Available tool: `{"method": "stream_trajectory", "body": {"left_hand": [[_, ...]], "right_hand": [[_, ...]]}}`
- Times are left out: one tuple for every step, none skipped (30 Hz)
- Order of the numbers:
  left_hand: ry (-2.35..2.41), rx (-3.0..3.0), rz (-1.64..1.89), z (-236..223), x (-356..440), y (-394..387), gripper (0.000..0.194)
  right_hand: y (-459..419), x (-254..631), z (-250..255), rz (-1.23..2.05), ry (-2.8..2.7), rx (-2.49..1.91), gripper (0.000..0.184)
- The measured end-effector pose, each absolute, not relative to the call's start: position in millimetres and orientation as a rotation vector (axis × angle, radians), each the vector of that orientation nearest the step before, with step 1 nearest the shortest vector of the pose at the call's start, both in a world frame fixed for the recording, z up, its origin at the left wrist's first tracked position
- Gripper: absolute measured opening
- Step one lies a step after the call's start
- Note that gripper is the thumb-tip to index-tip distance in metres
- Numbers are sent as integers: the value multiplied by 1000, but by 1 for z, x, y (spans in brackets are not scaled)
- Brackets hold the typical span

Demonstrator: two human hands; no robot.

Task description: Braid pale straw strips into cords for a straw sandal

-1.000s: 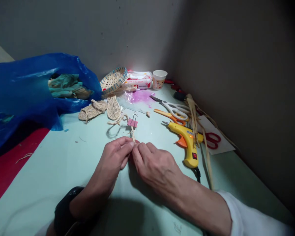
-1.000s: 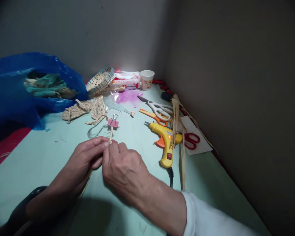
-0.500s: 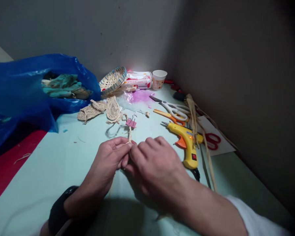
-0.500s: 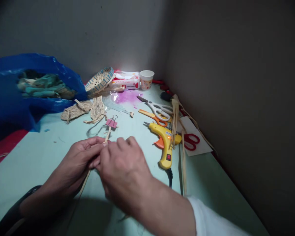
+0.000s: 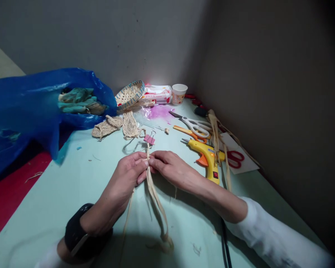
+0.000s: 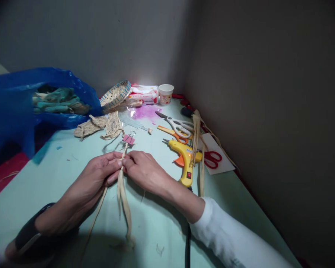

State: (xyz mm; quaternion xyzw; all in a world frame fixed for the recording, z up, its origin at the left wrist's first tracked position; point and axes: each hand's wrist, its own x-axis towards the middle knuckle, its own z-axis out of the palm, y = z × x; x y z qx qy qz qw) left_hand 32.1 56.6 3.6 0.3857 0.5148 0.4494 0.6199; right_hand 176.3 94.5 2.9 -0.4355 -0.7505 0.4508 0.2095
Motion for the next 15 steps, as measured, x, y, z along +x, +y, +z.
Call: {"method": "stream_trajectory", "body": {"left_hand": [[1203,903,1041,4,33,57,13],[1222,920,1043,5,33,57,16],[1238,938,1040,5,34,57,18],[1250,955,1032,5,34,57,20],[1258,971,1023,4,34,57,21],[1265,992,1014,4,33,57,20],[1279,1024,1005,3,32,56,20],[1298,1075,993,2,31,55,19],[1326,1147,979,2,31,54,18],[1361,1239,964,3,31,52,17],[1405,1341,945,4,31,50,17],[1461,1439,924,6,31,48,18],[1528,1518,900,8,32,46,19],[1602,1575,872,10,33,45,20],[1673,1616,841,13,34,43,21]], "right_hand": [[95,177,3,1259,-2089,-1191,28],[95,178,3,1275,-2084,-1161,28],[95,179,3,1298,-2074,-1129,30],[95,180,2,1323,-2055,-1106,31],[94,181,1,1343,-2028,-1097,32],[94,182,-1,1362,-1996,-1099,33],[93,182,-3,1381,-1962,-1106,33],[91,182,-5,1394,-1928,-1117,33],[90,181,-6,1397,-1897,-1130,32],[89,180,-7,1388,-1870,-1144,32],[88,178,-8,1373,-1848,-1159,31],[86,177,-8,1355,-1828,-1175,31],[85,176,-7,1337,-1813,-1188,30],[84,175,-6,1320,-1802,-1196,29],[83,175,-5,1305,-1792,-1199,29]]}}
